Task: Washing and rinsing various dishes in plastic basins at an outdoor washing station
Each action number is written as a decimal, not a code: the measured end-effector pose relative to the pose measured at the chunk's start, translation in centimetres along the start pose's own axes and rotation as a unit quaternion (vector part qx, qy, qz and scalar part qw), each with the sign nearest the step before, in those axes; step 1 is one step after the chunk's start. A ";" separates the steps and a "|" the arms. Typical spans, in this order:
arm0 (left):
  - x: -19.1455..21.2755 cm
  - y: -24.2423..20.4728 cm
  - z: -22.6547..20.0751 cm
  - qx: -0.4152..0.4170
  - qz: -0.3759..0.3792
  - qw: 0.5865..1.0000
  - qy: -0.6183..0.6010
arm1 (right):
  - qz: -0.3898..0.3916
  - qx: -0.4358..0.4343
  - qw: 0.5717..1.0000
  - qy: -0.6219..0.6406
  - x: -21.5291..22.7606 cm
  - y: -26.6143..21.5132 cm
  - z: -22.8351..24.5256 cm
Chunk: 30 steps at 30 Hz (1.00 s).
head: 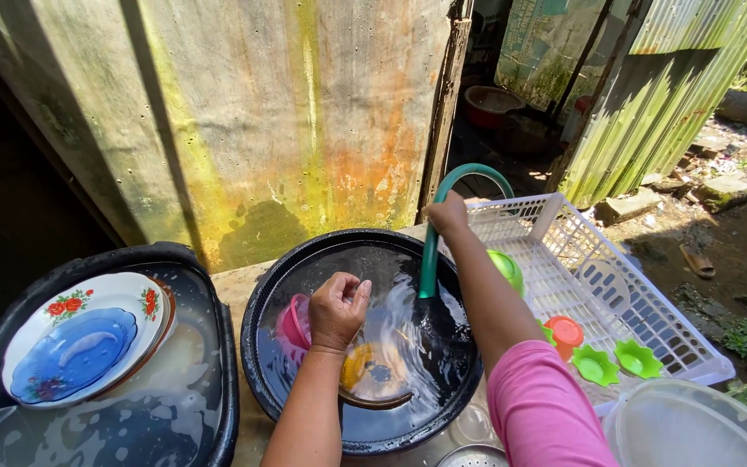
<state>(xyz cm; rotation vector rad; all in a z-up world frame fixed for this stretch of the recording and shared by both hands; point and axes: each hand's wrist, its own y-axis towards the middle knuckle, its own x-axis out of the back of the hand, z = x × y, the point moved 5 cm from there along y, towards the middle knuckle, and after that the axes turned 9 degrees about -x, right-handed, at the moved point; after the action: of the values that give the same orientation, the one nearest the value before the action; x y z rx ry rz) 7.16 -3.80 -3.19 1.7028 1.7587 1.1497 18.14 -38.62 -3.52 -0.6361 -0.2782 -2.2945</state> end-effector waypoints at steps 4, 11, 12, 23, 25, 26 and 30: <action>0.2 0.0 0.1 -0.006 -0.006 1.000 -0.014 | 0.027 -0.030 0.998 -0.057 -2.3 -3.6 1.5; 0.6 0.4 -0.2 -0.012 -0.010 1.000 -0.013 | 0.062 -0.074 0.971 -0.217 -2.6 -4.2 3.9; 0.8 0.3 -0.4 -0.010 -0.009 1.000 -0.013 | 0.063 -0.075 0.971 -0.218 -2.4 -4.5 4.0; 1.1 0.3 -0.3 -0.027 -0.024 0.999 -0.018 | 0.097 -0.078 0.967 -0.222 0.8 -7.1 3.4; 0.9 0.2 -0.2 -0.021 -0.024 0.999 -0.019 | 0.104 -0.088 0.969 -0.205 1.9 -7.9 3.5; 0.8 0.2 -0.1 -0.017 -0.023 0.999 -0.018 | 0.113 -0.098 0.971 -0.185 2.5 -8.3 3.5; 0.8 -0.1 0.1 -0.017 -0.022 0.999 -0.020 | 0.094 -0.105 0.976 -0.167 3.2 -5.0 0.8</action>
<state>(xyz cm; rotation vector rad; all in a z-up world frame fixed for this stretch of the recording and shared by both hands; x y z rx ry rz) 7.07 -3.04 -3.17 1.6490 1.7343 1.1134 12.97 -36.68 -1.22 -1.1113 -0.1260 -2.0449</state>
